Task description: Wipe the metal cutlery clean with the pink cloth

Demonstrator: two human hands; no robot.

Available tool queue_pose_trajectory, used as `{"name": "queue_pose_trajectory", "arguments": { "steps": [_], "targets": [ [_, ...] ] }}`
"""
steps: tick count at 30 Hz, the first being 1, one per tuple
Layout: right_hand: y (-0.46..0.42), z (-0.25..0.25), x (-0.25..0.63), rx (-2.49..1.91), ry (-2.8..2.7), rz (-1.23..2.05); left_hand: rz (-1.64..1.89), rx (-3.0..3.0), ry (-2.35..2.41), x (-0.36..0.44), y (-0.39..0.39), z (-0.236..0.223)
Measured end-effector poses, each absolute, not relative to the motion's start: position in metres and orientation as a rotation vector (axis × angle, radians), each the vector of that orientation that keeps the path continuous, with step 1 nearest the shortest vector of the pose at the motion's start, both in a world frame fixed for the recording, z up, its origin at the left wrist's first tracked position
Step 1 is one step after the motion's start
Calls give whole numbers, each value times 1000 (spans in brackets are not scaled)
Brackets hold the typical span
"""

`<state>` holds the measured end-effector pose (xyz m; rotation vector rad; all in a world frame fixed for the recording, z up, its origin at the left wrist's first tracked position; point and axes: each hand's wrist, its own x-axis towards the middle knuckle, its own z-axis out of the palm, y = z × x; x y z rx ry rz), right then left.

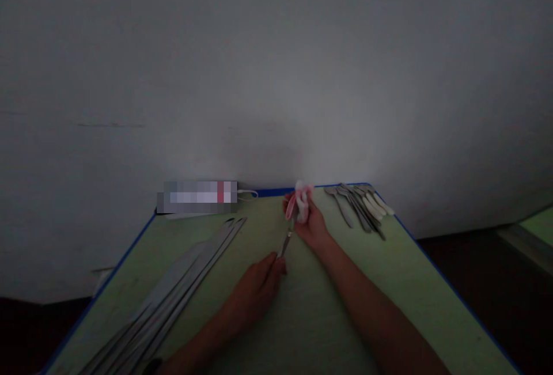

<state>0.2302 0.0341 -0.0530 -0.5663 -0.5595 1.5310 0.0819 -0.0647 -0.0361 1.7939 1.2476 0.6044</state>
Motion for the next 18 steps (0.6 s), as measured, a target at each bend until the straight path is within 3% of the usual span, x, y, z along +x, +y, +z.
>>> {"name": "queue_pose_trajectory", "arguments": {
  "steps": [11,18],
  "targets": [
    [31,-54,225,-664,-738,1353,685,1801,1251,78,-56,-35],
    [9,-53,213,-718,-775,1474,702,1828,1177,79,-57,-34]
  ]
}}
